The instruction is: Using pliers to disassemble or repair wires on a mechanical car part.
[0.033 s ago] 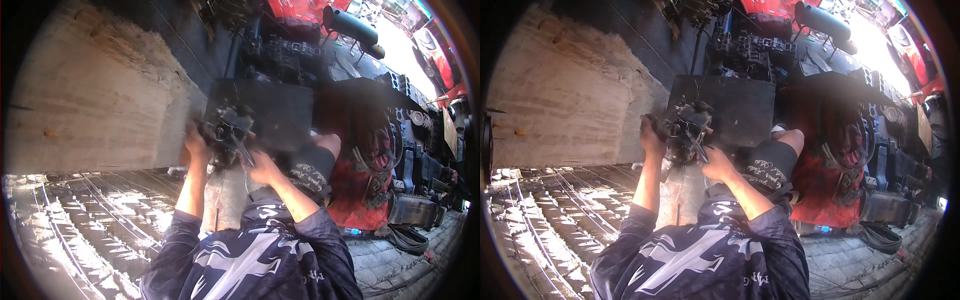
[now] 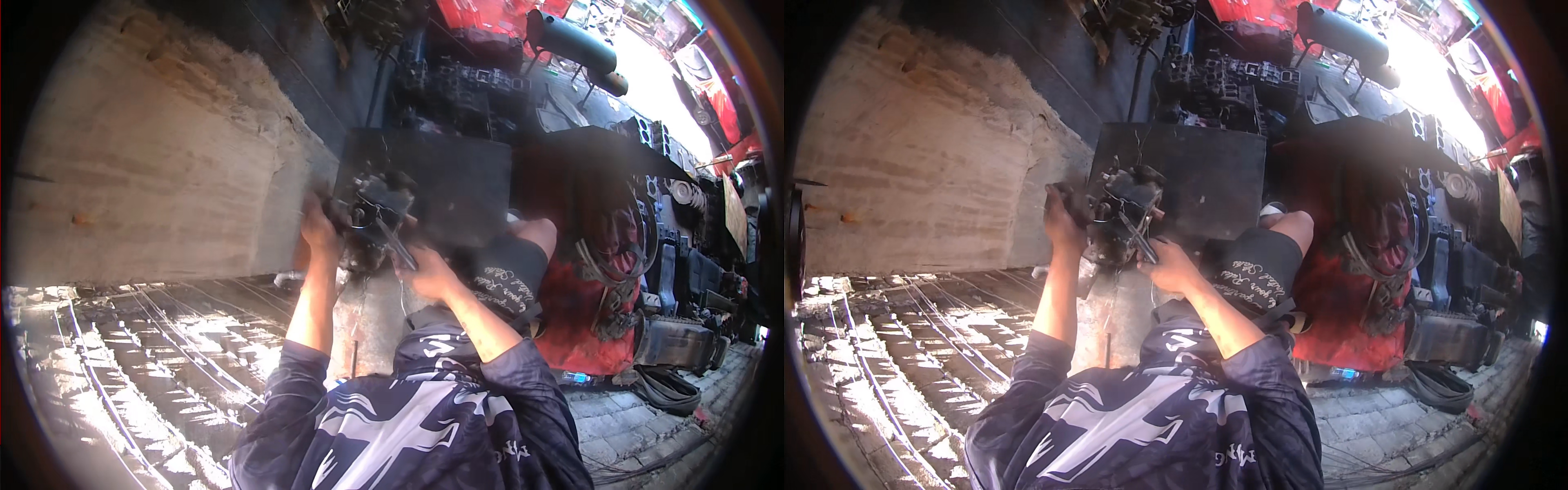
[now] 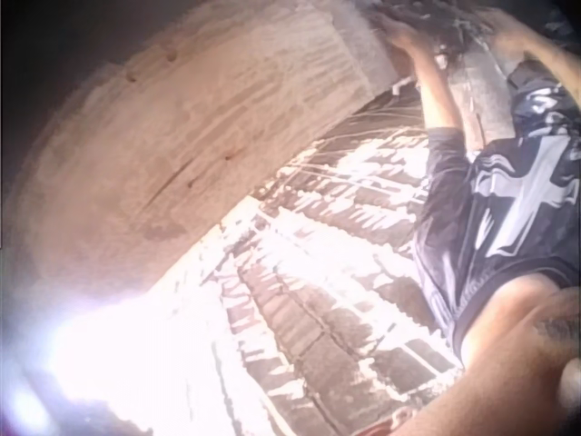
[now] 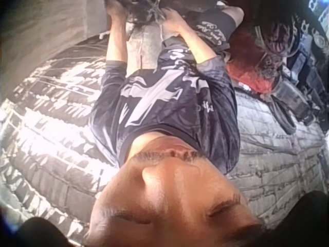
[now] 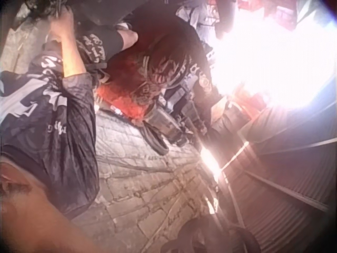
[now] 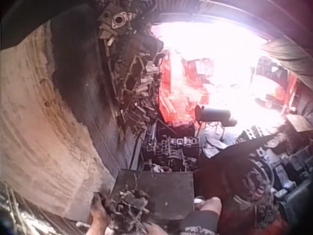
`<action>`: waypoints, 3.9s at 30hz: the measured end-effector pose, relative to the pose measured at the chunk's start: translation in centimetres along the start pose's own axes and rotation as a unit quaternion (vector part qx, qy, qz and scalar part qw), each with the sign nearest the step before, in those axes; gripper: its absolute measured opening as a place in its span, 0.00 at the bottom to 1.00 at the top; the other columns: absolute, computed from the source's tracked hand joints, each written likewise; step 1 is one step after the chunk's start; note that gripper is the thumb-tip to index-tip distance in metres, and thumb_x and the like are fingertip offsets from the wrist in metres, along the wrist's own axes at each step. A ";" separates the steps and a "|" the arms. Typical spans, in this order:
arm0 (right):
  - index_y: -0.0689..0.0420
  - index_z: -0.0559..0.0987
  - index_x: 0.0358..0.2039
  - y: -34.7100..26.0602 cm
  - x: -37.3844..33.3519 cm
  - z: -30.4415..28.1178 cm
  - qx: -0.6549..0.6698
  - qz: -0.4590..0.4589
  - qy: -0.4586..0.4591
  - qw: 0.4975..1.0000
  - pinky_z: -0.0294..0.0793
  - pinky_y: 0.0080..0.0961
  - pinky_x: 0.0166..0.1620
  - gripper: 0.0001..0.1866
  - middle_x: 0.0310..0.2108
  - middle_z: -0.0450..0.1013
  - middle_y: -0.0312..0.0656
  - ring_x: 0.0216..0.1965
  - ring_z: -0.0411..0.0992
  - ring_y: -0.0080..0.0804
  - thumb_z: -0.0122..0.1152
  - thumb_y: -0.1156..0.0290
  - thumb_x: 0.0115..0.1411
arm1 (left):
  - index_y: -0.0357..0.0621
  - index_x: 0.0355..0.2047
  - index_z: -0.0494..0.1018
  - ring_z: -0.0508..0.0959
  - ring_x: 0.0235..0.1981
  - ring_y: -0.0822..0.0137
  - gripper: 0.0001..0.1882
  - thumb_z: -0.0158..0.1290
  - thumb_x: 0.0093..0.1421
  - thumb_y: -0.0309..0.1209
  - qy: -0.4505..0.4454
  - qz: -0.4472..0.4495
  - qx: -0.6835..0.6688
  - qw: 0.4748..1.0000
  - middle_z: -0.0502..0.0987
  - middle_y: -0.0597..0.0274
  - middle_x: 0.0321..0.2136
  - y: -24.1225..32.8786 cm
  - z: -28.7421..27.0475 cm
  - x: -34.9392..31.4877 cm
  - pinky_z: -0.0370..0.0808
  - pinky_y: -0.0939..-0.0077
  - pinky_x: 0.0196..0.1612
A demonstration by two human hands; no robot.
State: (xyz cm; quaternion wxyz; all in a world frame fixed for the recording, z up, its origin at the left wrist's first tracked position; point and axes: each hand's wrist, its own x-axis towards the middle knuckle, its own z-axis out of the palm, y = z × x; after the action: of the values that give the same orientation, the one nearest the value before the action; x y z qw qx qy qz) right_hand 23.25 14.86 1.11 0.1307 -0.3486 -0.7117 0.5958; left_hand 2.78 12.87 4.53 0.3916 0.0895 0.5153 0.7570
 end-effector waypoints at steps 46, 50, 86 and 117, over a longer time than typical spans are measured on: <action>0.48 0.78 0.46 -3.4 9.1 -11.8 -0.592 -0.401 0.006 0.699 0.45 0.55 0.65 0.19 0.58 0.63 0.33 0.63 0.56 0.32 0.53 0.65 0.52 | 0.39 0.35 0.68 0.66 0.24 0.65 0.17 0.41 0.67 0.42 -0.288 0.085 0.485 0.821 0.70 0.57 0.21 3.2 7.8 3.7 0.66 0.68 0.32; 0.47 0.80 0.41 -2.1 9.2 -12.2 -0.619 -0.391 -0.016 0.681 0.45 0.55 0.66 0.15 0.54 0.67 0.31 0.61 0.58 0.32 0.53 0.65 0.52 | 0.40 0.43 0.70 0.70 0.28 0.63 0.16 0.42 0.66 0.40 -0.272 0.080 0.537 0.794 0.73 0.54 0.26 3.9 8.0 2.7 0.67 0.69 0.36; 0.49 0.81 0.36 -3.9 9.1 -11.3 -0.591 -0.237 -0.117 0.762 0.61 0.43 0.54 0.20 0.50 0.66 0.37 0.54 0.61 0.37 0.62 0.63 0.37 | 0.33 0.48 0.69 0.71 0.49 0.60 0.26 0.43 0.65 0.46 -0.155 0.142 0.071 0.975 0.74 0.47 0.42 -4.4 -5.9 4.7 0.66 0.65 0.52; 0.50 0.80 0.42 -13.8 16.6 -8.5 -0.671 0.036 -0.288 0.683 0.67 0.53 0.46 0.21 0.46 0.75 0.39 0.49 0.72 0.40 0.57 0.57 0.48 | 0.37 0.38 0.73 0.77 0.37 0.49 0.12 0.45 0.56 0.28 0.015 0.261 0.422 0.868 0.78 0.47 0.33 -5.6 -2.0 1.7 0.71 0.64 0.41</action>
State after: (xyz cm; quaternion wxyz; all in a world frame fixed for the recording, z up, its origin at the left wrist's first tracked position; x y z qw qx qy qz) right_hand 11.64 31.47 12.44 -0.3712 -0.1798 -0.9103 0.0346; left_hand 3.33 13.57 -1.55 0.0965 0.3664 0.7494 0.5430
